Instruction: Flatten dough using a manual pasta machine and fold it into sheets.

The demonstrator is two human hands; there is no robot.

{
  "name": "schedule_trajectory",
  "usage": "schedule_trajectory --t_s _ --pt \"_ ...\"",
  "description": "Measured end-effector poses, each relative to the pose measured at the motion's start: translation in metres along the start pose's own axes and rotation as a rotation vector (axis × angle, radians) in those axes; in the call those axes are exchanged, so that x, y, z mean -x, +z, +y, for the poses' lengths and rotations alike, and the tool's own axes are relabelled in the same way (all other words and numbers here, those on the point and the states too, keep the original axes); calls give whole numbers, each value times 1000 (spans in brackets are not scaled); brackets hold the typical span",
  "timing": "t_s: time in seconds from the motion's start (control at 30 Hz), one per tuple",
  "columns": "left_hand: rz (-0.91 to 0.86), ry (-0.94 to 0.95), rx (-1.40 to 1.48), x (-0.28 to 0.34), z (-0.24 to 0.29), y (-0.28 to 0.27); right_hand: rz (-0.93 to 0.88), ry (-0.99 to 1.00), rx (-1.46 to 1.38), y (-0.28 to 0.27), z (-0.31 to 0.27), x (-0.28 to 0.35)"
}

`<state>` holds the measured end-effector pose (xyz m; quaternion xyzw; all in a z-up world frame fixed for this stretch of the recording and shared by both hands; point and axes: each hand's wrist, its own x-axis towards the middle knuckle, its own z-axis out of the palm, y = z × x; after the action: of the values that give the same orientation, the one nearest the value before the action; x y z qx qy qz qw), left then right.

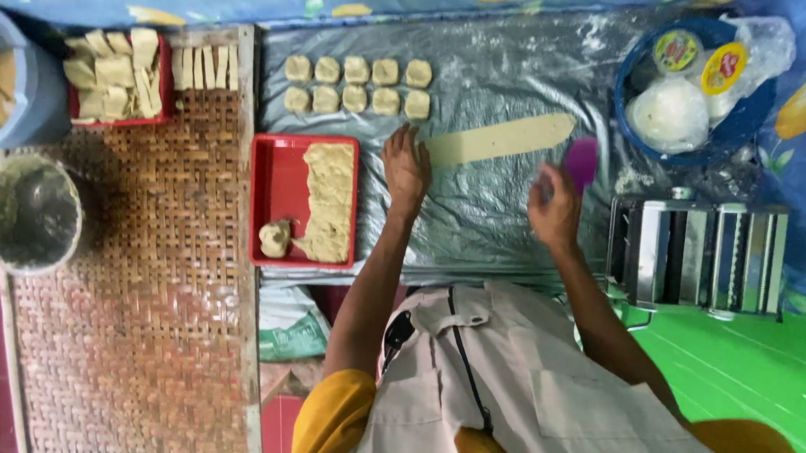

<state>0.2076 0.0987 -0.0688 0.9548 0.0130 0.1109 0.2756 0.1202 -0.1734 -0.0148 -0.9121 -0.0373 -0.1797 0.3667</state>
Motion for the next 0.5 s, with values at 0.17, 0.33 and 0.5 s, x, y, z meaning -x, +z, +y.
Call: schedule_trajectory --t_s 0.17,0.33,0.5 --pt "22 30 84 -34 2 -3 -87 123 -156 22 2 37" --pt "-3 -17 83 -59 -2 15 -181 204 -260 15 -33 35" --pt "-46 -127 -112 -67 -13 57 -272 275 -307 9 -47 25"
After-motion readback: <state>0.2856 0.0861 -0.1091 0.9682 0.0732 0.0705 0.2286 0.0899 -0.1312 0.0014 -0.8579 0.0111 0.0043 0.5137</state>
